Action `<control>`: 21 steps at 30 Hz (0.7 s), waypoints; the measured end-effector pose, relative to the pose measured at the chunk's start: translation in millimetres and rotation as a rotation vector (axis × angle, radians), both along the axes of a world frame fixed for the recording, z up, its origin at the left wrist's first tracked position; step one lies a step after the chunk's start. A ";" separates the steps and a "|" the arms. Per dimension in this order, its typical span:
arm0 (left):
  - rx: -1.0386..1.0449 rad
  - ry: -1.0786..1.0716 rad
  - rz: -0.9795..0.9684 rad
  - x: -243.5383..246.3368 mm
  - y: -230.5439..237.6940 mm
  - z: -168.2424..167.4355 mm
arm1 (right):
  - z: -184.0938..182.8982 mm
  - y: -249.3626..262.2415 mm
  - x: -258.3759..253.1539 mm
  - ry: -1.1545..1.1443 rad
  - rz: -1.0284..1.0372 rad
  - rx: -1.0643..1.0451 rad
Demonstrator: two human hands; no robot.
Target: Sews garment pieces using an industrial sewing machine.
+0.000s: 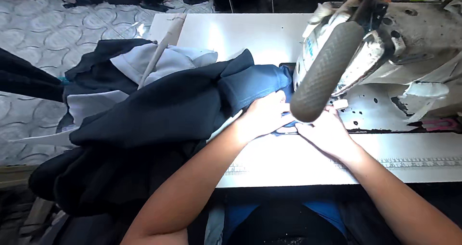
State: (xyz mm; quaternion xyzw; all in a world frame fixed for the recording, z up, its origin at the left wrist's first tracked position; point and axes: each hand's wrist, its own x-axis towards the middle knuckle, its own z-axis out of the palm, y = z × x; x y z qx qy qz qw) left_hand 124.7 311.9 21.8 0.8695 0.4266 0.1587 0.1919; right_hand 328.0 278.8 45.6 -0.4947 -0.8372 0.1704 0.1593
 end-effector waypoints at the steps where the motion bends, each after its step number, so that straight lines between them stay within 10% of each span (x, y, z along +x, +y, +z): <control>1: 0.021 -0.008 0.014 0.5 1.0 -2.1 | 4.0 4.4 -0.3 0.006 -0.028 -0.053; 8: -0.058 0.080 0.036 -19.8 8.9 7.8 | -16.9 22.2 9.9 0.149 -0.007 -0.135; 13: -0.032 -0.128 -0.055 -7.6 8.1 15.0 | -36.2 -15.2 5.0 0.067 0.212 0.246; 17: 0.017 0.138 0.109 2.8 -1.0 13.5 | -39.4 -33.8 15.7 0.061 0.074 0.250; 21: 0.183 0.120 -0.148 0.6 -25.4 0.6 | -41.2 -36.6 18.2 0.113 0.065 0.218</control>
